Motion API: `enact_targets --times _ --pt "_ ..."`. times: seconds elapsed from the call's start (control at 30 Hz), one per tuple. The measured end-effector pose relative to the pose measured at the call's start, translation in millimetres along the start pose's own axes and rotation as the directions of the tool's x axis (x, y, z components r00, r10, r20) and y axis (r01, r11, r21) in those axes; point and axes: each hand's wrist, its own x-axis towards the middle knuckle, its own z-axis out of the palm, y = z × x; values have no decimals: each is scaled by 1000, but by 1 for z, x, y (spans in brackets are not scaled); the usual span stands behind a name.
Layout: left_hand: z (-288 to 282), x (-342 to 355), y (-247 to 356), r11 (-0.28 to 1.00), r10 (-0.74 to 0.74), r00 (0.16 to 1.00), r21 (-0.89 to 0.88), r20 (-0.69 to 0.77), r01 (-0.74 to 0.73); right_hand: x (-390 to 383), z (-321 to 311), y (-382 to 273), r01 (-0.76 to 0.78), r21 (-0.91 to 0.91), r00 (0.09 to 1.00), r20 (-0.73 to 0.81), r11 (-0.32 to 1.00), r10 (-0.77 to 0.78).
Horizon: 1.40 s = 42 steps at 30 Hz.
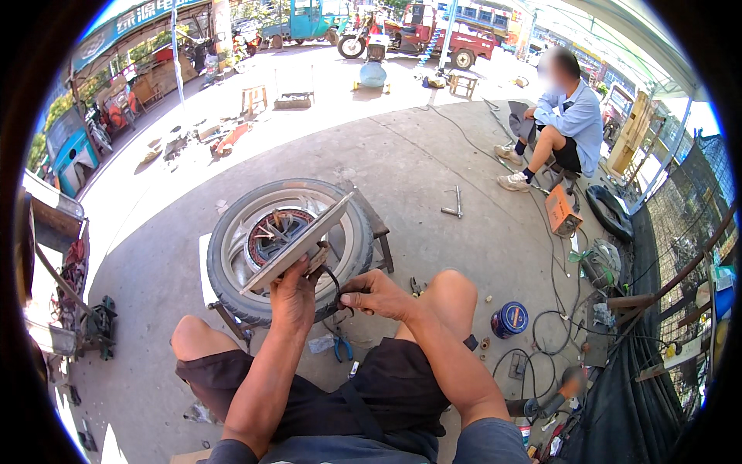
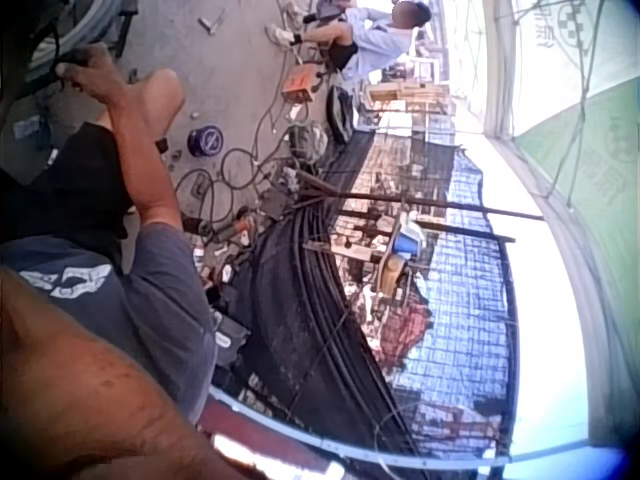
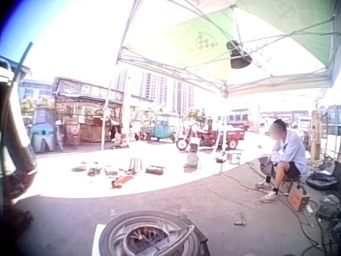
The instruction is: The person sits on the ground and works on a small electric motor attached to a wheel. They remove a metal cover, manipulate the internal wiring, and use a hammer to tap the central shaft. They then flip the wheel over and continue adjusting the components.
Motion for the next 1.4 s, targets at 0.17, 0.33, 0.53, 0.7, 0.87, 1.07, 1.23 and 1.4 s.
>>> enact_targets --times 0.17,0.33,0.53,0.7,0.87,1.07,1.23,1.4 --pt "3 0 0 1000 6 1000 -7 4 -6 0 -1 0 10 -9 1000 -6 1000 -10" --pt "3 -1 -1 1000 1 1000 -5 4 -1 2 2 -1 21 21 998 -58 1000 -19" --pt "3 -1 -1 1000 0 1000 7 6 0 4 7 -12 52 59 994 -99 997 -46" --pt "5 -1 1 1000 -12 1000 4 21 12 10 12 -6 109 126 987 -131 986 -92" --pt "3 -1 1 1000 -12 1000 14 19 12 12 9 -7 127 132 984 -140 983 -108" --pt "3 1 1 1000 -4 999 2 33 4 13 8 -2 131 134 980 -167 982 -108" --pt "2 1 2 1000 -9 1000 -2 20 9 12 9 -4 153 142 976 -178 978 -127" --pt "3 0 5 1000 -9 1000 4 10 9 10 10 -5 150 187 975 -188 971 -115"
